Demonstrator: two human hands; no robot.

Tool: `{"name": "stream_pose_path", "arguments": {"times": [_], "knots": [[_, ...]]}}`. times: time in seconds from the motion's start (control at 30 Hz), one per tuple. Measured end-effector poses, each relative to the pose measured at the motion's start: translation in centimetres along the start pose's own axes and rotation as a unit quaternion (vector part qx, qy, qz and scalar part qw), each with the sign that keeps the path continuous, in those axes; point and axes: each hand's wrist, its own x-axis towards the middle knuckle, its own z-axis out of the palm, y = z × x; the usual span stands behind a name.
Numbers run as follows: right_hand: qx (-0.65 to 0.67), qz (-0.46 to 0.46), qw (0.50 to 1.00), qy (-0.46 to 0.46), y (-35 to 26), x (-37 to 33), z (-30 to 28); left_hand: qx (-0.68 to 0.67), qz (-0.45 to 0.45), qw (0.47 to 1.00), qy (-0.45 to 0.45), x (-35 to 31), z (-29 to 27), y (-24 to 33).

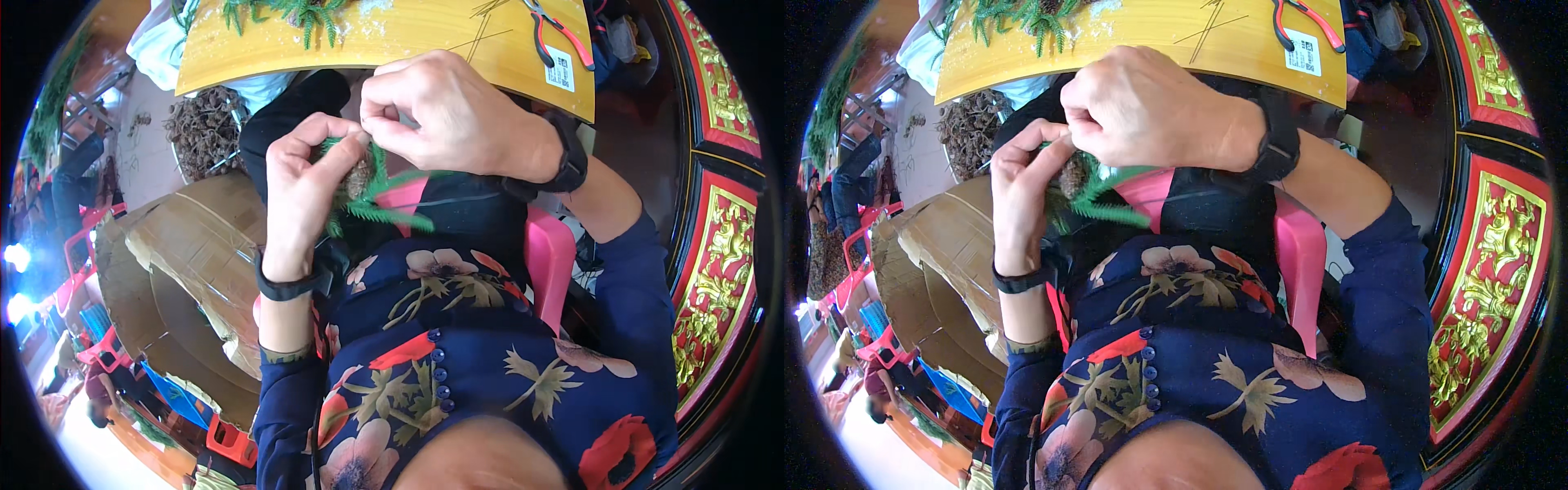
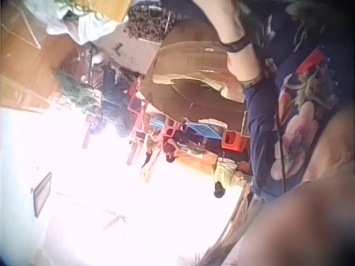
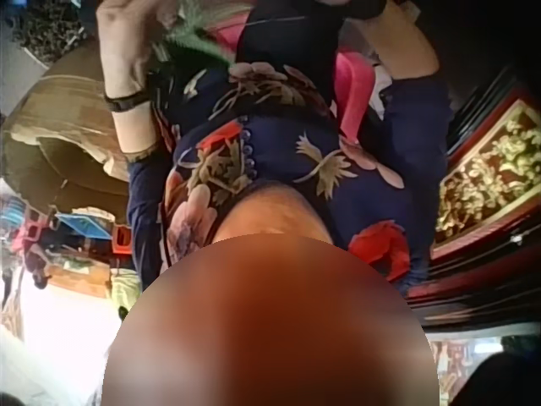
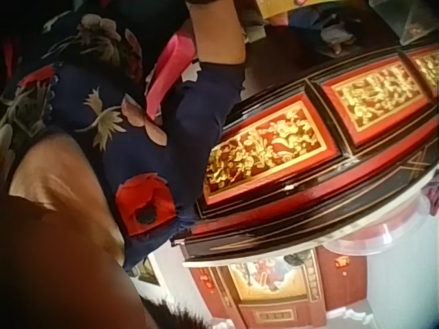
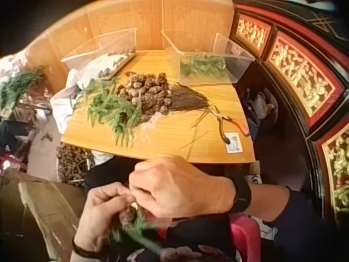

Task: Assembling decorative items by trimming and attaching small pine branches to cones.

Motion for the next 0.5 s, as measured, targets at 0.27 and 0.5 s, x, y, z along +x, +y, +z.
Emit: {"name": "stream_pose_path", "arguments": {"times": [0.27, 0.5], "knots": [[0.052, -0.141, 0.986, 0.073, 2.0, 0.6, -0.6, -0.094, 0.020, 0.995, -0.022, 0.2, -0.5, 0.6], [-0.095, -0.281, 0.951, 0.092, 2.2, 0.9, -0.8, -0.232, -0.073, 0.966, -0.084, 0.4, -1.0, 0.3]]}}
